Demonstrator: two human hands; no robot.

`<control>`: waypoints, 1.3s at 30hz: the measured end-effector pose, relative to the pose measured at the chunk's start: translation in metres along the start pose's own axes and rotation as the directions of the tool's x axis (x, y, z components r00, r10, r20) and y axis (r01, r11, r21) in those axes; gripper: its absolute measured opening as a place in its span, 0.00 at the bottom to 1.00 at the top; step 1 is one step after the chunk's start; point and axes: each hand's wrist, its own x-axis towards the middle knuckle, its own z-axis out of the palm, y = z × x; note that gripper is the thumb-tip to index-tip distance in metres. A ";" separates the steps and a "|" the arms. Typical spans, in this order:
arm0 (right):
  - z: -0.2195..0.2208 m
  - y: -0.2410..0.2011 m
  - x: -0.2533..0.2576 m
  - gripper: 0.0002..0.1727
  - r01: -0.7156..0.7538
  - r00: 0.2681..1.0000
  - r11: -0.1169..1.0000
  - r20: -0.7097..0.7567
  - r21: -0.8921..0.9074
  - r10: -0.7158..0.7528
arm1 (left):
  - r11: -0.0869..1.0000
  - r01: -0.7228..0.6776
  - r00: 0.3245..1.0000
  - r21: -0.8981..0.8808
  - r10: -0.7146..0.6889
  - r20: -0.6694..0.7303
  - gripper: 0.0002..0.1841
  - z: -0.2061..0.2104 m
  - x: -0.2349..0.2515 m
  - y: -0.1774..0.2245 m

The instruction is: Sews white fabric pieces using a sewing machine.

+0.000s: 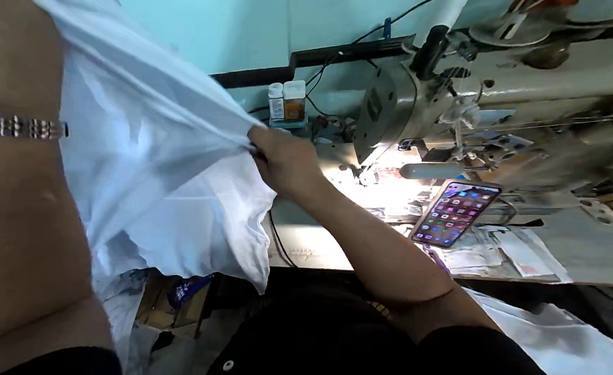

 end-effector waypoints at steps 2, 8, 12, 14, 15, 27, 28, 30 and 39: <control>-0.023 -0.006 -0.002 0.05 0.032 0.995 0.999 -0.093 -0.009 -0.033 | 0.995 0.070 0.997 -0.070 -0.073 -0.034 0.17 -0.009 -0.009 0.025; -0.084 0.042 -0.099 0.07 -0.048 0.993 0.986 -0.113 -0.161 0.030 | 0.824 -0.464 0.883 -0.326 0.402 -0.242 0.14 -0.039 -0.039 0.143; -0.128 0.068 -0.175 0.14 -0.172 0.984 0.933 -0.093 -0.317 0.149 | 0.623 -0.618 0.723 -0.479 0.689 -0.037 0.21 -0.006 -0.077 0.174; -0.121 0.065 -0.200 0.16 -0.240 0.970 0.929 -0.027 -0.281 0.242 | 0.589 -0.603 0.658 -0.537 0.749 0.083 0.19 0.016 -0.096 0.191; -0.111 0.060 -0.207 0.16 -0.269 0.958 0.934 0.034 -0.237 0.284 | 0.603 -0.560 0.650 -0.568 0.745 0.149 0.18 0.026 -0.099 0.196; -0.032 0.065 -0.263 0.21 -0.436 0.600 0.899 0.734 -0.034 0.318 | 0.694 -0.546 0.415 -0.469 0.710 0.569 0.21 0.135 -0.241 0.161; -0.032 0.065 -0.264 0.20 -0.422 0.668 0.906 0.679 0.008 0.305 | 0.697 -0.539 0.399 -0.473 0.706 0.585 0.20 0.129 -0.236 0.161; -0.030 0.061 -0.263 0.16 -0.376 0.803 0.925 0.519 0.055 0.295 | 0.677 -0.510 0.410 -0.530 0.734 0.542 0.17 0.108 -0.225 0.164; 0.015 0.043 -0.203 0.25 -0.328 0.930 0.944 0.188 0.035 0.317 | 0.440 -0.547 0.454 -0.712 0.871 0.189 0.11 0.052 -0.223 0.190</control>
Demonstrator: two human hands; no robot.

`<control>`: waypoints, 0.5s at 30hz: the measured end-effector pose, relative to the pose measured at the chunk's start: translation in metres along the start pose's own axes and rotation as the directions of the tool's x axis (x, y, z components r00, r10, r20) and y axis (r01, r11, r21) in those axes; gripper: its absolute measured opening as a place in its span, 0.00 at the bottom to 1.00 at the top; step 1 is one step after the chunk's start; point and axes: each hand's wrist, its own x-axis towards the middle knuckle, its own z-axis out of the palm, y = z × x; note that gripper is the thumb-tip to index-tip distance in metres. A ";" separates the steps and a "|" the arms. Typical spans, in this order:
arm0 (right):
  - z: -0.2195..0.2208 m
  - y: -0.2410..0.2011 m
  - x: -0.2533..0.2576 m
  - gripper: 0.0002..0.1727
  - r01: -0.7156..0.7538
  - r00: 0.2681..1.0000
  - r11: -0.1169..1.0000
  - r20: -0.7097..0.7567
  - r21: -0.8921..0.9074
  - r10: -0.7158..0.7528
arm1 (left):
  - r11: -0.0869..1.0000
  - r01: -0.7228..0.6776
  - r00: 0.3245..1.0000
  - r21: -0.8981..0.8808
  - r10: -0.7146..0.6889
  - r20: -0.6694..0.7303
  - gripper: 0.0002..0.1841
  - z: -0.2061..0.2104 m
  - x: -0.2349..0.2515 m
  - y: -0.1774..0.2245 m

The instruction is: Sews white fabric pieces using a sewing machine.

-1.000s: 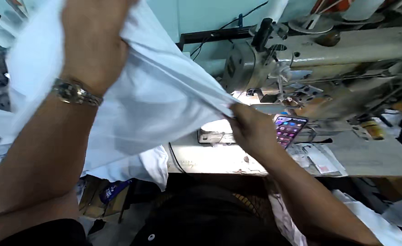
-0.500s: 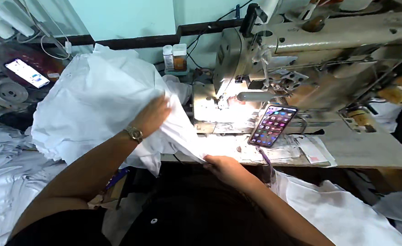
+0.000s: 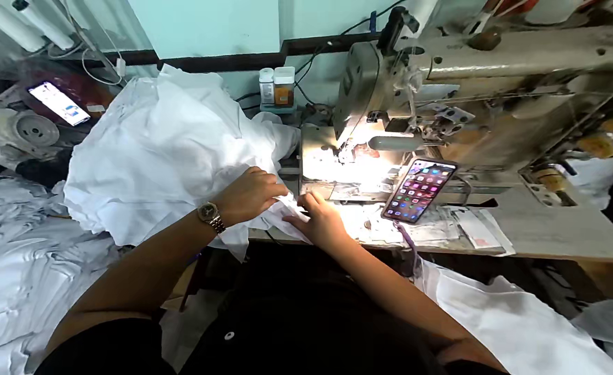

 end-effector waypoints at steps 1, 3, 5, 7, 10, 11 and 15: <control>0.007 0.001 0.005 0.25 0.003 1.000 1.000 -0.021 0.014 -0.002 | 1.000 -0.006 1.000 -0.011 0.006 0.003 0.10 -0.002 0.001 0.007; 0.014 0.004 0.009 0.18 0.033 0.994 0.999 -0.104 0.020 -0.030 | 1.000 -0.016 1.000 0.000 0.016 -0.011 0.10 -0.006 0.003 0.019; 0.013 0.006 0.010 0.10 0.055 0.981 0.998 -0.184 0.001 -0.054 | 0.998 -0.010 1.000 0.060 0.010 -0.010 0.11 -0.011 0.004 0.028; 0.010 0.009 0.010 0.08 0.080 0.967 0.997 -0.245 0.016 -0.073 | 0.991 0.006 1.000 0.132 -0.003 -0.018 0.11 -0.015 0.006 0.032; 0.002 0.012 0.013 0.08 0.122 0.953 0.984 -0.293 0.131 -0.079 | 0.978 0.038 0.998 0.204 -0.027 -0.056 0.11 -0.024 0.012 0.035; -0.001 0.013 0.014 0.08 0.125 0.949 0.980 -0.307 0.152 -0.073 | 0.973 0.048 0.998 0.224 -0.036 -0.058 0.11 -0.028 0.015 0.035; -0.016 0.013 0.018 0.09 0.074 0.960 0.971 -0.280 0.228 -0.007 | 0.964 0.088 0.996 0.251 -0.085 -0.026 0.06 -0.037 0.026 0.034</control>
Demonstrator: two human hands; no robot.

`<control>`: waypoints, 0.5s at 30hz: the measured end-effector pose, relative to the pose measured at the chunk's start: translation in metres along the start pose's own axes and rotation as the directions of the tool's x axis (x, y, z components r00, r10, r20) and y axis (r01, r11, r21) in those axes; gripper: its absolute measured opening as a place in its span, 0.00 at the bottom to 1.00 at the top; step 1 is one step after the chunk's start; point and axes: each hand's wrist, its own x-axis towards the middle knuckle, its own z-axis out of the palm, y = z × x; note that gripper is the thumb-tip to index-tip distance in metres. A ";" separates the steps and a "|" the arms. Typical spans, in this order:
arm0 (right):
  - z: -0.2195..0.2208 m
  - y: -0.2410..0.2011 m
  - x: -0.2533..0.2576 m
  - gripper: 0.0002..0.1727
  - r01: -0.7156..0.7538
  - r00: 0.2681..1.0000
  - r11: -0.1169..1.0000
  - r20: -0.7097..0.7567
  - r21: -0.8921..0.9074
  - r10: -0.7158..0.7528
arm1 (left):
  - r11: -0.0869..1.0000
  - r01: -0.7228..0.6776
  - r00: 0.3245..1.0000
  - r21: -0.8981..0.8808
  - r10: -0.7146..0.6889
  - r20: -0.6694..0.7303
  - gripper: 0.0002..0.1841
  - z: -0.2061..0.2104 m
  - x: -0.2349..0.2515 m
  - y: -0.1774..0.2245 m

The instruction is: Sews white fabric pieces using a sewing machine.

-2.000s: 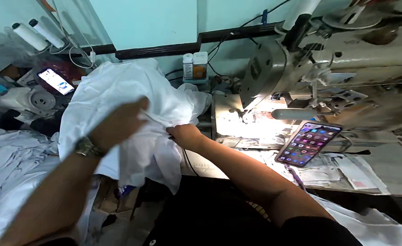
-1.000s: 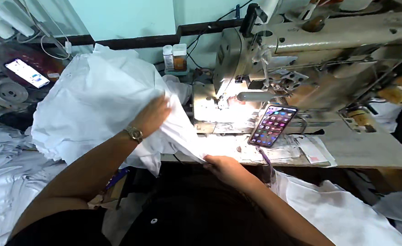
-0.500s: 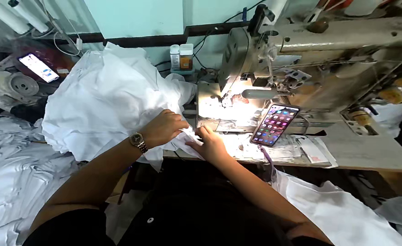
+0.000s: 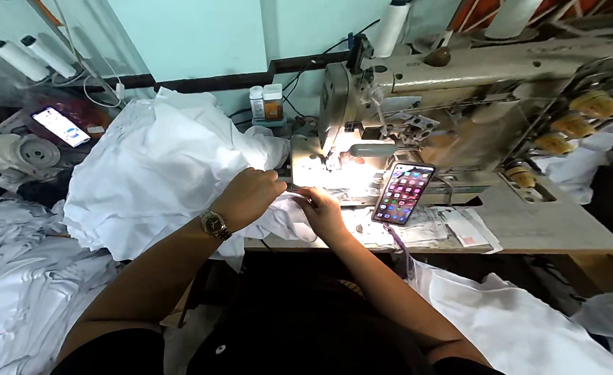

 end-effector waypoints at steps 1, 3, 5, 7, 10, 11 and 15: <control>-0.002 -0.001 0.001 0.09 -0.032 0.999 0.999 0.028 0.027 0.031 | 1.000 0.022 1.000 -0.010 -0.023 -0.004 0.05 0.000 0.003 0.000; -0.006 -0.003 0.004 0.09 -0.107 0.990 0.989 0.098 0.101 0.098 | 0.995 0.071 0.996 -0.068 -0.075 -0.058 0.04 0.002 0.010 0.000; -0.007 -0.002 0.005 0.09 -0.159 0.981 0.971 0.140 0.179 0.135 | 0.979 0.100 0.988 -0.179 -0.119 -0.102 0.04 0.007 0.018 -0.001; -0.009 -0.002 0.006 0.08 -0.192 0.976 0.952 0.145 0.239 0.160 | 0.938 0.113 0.985 -0.328 -0.150 -0.088 0.06 0.011 0.027 -0.001; -0.016 -0.001 0.007 0.07 -0.249 0.967 0.920 0.134 0.302 0.217 | 0.849 0.148 0.983 -0.507 -0.182 -0.018 0.09 0.015 0.039 0.000; -0.019 -0.001 0.007 0.07 -0.278 0.960 0.908 0.128 0.315 0.249 | 0.828 0.150 0.982 -0.541 -0.188 -0.015 0.10 0.019 0.043 0.000; -0.028 0.000 0.012 0.06 -0.431 0.901 0.808 0.144 0.402 0.409 | 0.872 0.099 0.975 -0.479 -0.181 -0.127 0.11 0.038 0.062 -0.002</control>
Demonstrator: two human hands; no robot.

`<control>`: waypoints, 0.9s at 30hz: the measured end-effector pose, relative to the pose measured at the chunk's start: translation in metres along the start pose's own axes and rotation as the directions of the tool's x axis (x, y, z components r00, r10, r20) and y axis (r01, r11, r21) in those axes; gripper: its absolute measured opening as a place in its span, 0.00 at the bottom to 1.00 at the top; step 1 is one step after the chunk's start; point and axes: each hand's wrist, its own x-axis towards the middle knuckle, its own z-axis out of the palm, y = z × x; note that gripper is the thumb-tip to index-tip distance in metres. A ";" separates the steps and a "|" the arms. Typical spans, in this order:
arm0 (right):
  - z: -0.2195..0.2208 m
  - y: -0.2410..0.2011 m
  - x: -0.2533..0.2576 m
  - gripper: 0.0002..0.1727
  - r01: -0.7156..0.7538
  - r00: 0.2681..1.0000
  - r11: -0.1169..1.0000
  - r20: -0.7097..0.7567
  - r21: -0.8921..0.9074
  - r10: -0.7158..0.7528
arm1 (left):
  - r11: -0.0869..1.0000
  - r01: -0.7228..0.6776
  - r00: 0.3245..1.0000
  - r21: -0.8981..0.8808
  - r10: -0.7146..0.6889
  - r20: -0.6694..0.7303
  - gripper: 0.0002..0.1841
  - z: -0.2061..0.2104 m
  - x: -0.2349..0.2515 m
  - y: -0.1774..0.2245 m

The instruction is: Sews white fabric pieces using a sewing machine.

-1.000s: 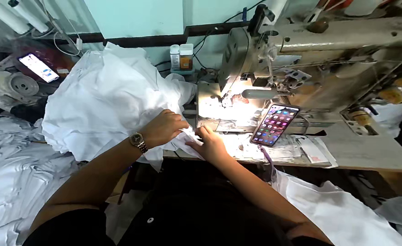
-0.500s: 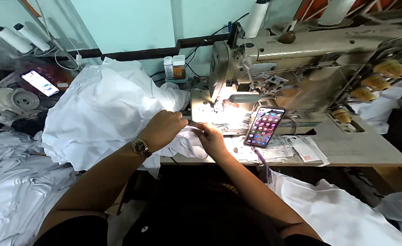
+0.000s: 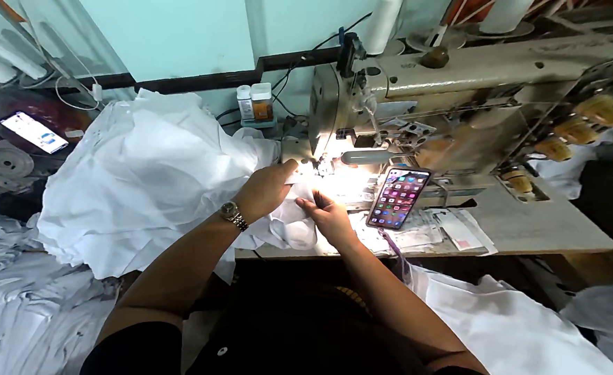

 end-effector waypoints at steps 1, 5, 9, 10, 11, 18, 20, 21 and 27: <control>0.000 0.001 0.000 0.06 -0.030 1.000 0.999 -0.008 0.014 0.030 | 0.999 -0.018 1.000 0.050 0.019 -0.022 0.11 0.003 0.004 -0.002; -0.003 0.013 -0.005 0.08 -0.019 1.000 0.997 -0.010 -0.070 0.018 | 0.989 0.056 0.997 0.136 -0.049 -0.056 0.10 0.008 0.023 -0.003; -0.017 0.021 -0.026 0.21 0.068 0.997 0.994 -0.042 -0.090 -0.072 | 0.951 0.247 0.959 0.187 -0.267 0.094 0.06 0.011 0.051 -0.003; -0.022 0.021 -0.031 0.22 0.098 0.993 0.991 -0.056 -0.092 -0.103 | 0.947 0.250 0.951 0.202 -0.279 0.130 0.05 0.015 0.058 -0.004; -0.028 0.021 -0.035 0.21 0.125 0.989 0.986 -0.071 -0.110 -0.133 | 0.952 0.228 0.956 0.203 -0.259 0.140 0.05 0.022 0.063 -0.007; -0.045 0.020 -0.009 0.11 0.114 0.959 0.955 -0.221 -0.275 -0.178 | 0.925 0.375 0.924 -0.065 -0.367 0.108 0.17 0.040 0.109 -0.006; -0.039 0.021 -0.002 0.10 0.102 0.951 0.936 -0.244 -0.338 -0.192 | 0.927 0.366 0.929 -0.077 -0.360 0.082 0.17 0.044 0.115 -0.009; -0.037 0.020 -0.001 0.11 0.102 0.951 0.930 -0.242 -0.352 -0.195 | 0.932 0.354 0.935 -0.085 -0.348 0.069 0.17 0.045 0.115 -0.011; -0.038 0.021 -0.023 0.13 0.199 0.948 0.913 -0.165 -0.355 -0.271 | 0.873 0.393 0.919 -0.289 -0.384 0.089 0.17 0.047 0.107 -0.015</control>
